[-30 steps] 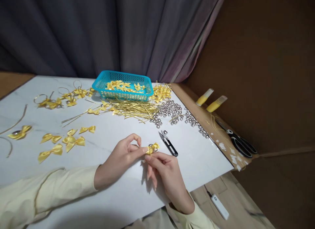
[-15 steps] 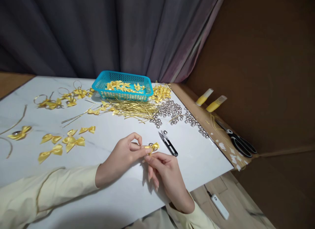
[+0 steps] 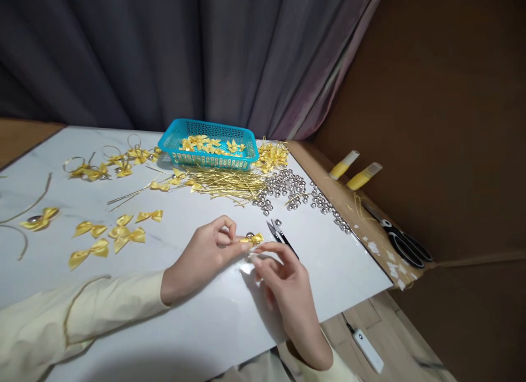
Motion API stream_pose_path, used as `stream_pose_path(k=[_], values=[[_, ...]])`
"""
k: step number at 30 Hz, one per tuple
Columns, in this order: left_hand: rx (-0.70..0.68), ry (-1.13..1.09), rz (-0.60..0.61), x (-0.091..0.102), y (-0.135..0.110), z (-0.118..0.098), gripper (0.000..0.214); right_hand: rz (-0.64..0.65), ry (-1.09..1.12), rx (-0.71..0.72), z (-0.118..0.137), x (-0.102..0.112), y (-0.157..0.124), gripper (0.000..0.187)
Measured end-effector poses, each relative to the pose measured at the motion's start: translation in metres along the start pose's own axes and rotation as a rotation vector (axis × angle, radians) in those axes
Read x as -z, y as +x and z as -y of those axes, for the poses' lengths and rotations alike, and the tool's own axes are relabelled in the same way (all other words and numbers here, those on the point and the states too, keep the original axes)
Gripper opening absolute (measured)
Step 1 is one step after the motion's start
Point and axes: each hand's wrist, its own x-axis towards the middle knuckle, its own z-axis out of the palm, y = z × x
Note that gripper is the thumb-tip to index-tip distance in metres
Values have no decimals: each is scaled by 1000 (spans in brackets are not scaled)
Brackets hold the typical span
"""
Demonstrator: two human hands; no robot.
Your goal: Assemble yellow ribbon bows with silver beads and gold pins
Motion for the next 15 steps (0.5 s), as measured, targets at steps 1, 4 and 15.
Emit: stream_pose_path(k=[1, 4, 15], values=[[-14, 38, -3, 0, -1, 0, 30, -63, -99, 113, 3, 4, 0, 23], [-51, 102, 54, -1, -4, 1, 28, -124, -492, 511, 11, 15, 6, 12], [-62, 112, 236, -1, 0, 21, 33, 572, -1325, 823, 29, 23, 34, 21]])
